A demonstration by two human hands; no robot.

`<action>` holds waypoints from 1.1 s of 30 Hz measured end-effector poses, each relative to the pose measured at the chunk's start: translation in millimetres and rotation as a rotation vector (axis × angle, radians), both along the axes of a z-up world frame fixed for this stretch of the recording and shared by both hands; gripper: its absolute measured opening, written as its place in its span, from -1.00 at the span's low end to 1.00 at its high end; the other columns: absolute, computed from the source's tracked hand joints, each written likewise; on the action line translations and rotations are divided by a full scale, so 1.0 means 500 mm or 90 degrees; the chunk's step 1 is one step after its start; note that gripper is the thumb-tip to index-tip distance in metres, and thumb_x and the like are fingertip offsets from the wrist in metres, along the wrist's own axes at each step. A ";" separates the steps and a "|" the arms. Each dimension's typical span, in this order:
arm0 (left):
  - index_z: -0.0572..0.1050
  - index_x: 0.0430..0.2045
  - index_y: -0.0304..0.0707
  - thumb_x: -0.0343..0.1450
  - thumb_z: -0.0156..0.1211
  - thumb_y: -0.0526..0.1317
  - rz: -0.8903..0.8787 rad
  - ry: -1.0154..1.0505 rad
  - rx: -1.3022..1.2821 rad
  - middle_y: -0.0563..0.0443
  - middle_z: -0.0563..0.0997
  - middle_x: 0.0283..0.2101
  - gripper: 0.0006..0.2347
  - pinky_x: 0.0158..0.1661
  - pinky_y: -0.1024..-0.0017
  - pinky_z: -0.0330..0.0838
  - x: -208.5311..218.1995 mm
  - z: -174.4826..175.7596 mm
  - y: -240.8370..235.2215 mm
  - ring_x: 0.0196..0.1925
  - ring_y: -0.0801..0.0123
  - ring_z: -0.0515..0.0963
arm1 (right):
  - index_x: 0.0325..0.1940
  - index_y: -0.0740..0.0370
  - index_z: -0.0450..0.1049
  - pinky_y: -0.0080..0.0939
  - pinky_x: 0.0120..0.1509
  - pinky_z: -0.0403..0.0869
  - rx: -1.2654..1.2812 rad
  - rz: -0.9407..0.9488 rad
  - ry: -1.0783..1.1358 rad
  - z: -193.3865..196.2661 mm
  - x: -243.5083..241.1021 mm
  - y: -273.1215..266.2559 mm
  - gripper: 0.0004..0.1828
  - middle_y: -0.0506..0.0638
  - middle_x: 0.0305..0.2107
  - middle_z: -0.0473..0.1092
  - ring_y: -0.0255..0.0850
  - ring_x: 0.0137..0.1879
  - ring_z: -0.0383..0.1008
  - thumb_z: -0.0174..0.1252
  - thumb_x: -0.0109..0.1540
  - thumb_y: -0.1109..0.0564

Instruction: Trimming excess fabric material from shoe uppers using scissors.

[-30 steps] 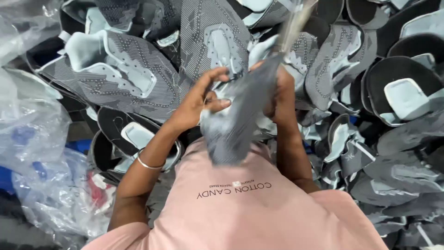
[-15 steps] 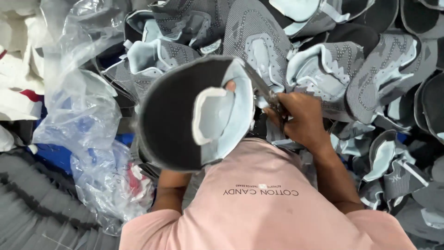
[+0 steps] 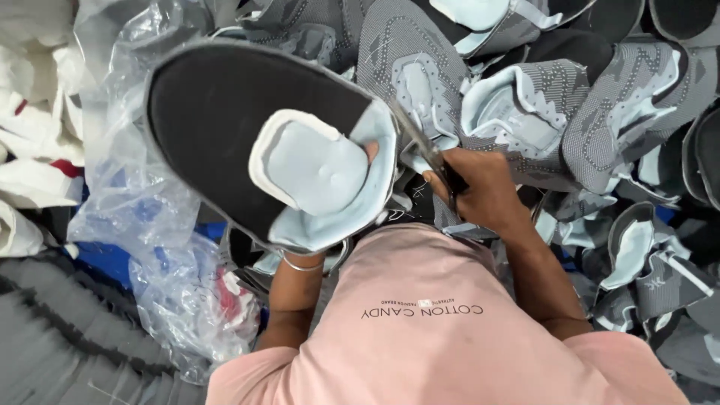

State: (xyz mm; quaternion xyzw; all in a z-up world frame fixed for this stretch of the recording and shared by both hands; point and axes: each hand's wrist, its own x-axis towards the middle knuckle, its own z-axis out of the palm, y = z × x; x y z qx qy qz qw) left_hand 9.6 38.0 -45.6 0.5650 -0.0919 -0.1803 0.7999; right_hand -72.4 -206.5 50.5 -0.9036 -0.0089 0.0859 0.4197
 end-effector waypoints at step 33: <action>0.33 0.28 -0.48 0.62 0.13 -0.10 -0.023 0.068 0.094 -0.20 0.49 0.00 -0.57 -0.05 0.34 0.50 0.002 -0.035 -0.007 -0.05 0.27 0.54 | 0.22 0.27 0.38 -0.34 -0.10 0.42 0.363 -0.126 0.030 0.012 -0.005 -0.010 -0.52 -0.03 -0.29 0.43 -0.37 -0.20 0.42 0.38 0.28 0.15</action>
